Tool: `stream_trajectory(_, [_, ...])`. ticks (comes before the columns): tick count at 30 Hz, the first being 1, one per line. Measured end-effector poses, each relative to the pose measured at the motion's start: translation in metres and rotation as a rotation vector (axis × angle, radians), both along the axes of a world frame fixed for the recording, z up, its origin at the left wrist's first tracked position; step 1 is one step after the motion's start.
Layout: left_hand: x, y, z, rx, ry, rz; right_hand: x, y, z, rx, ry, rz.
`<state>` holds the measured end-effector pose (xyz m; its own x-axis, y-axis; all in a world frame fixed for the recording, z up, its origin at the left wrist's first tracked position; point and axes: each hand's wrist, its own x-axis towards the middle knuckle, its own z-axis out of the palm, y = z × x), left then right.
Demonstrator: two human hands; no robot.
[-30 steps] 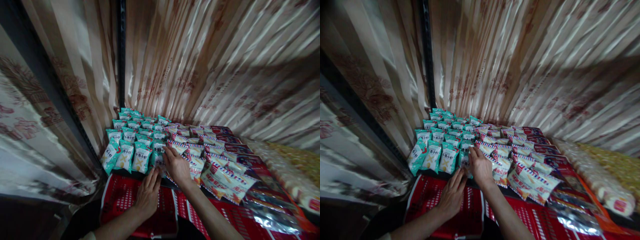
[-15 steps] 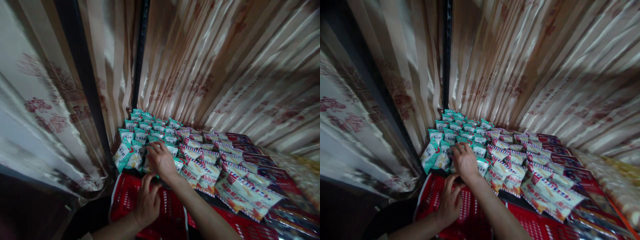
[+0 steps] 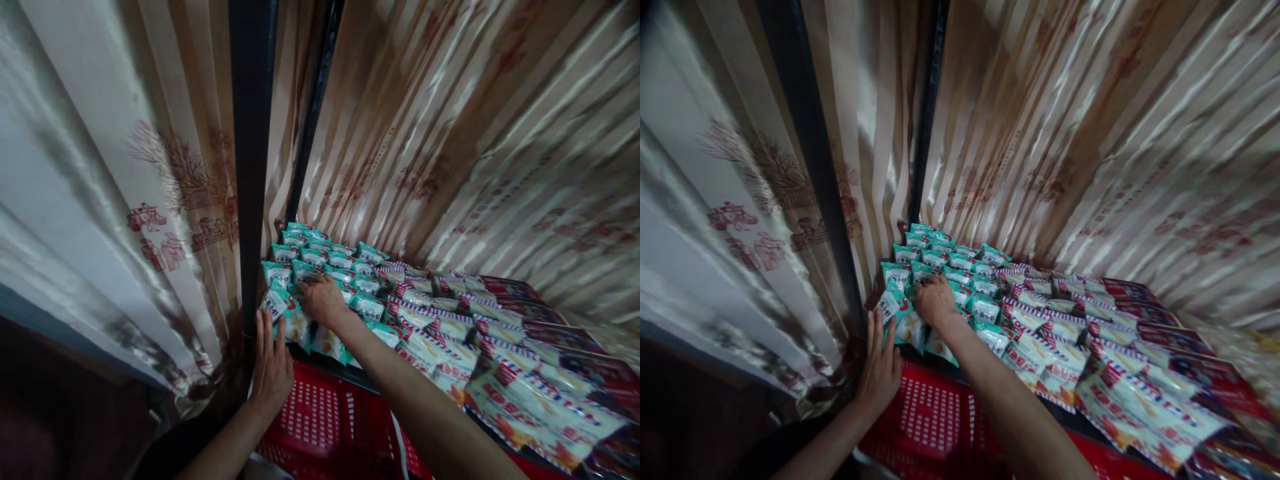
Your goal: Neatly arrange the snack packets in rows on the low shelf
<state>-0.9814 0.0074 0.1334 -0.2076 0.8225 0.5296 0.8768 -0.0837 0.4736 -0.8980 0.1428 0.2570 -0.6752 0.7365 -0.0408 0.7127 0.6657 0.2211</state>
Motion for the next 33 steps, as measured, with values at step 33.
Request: stream_trajectory(33, [0.007,0.020,-0.020,0.046,-0.017,0.089,0.014,0.021,-0.003,-0.058,0.151,0.070])
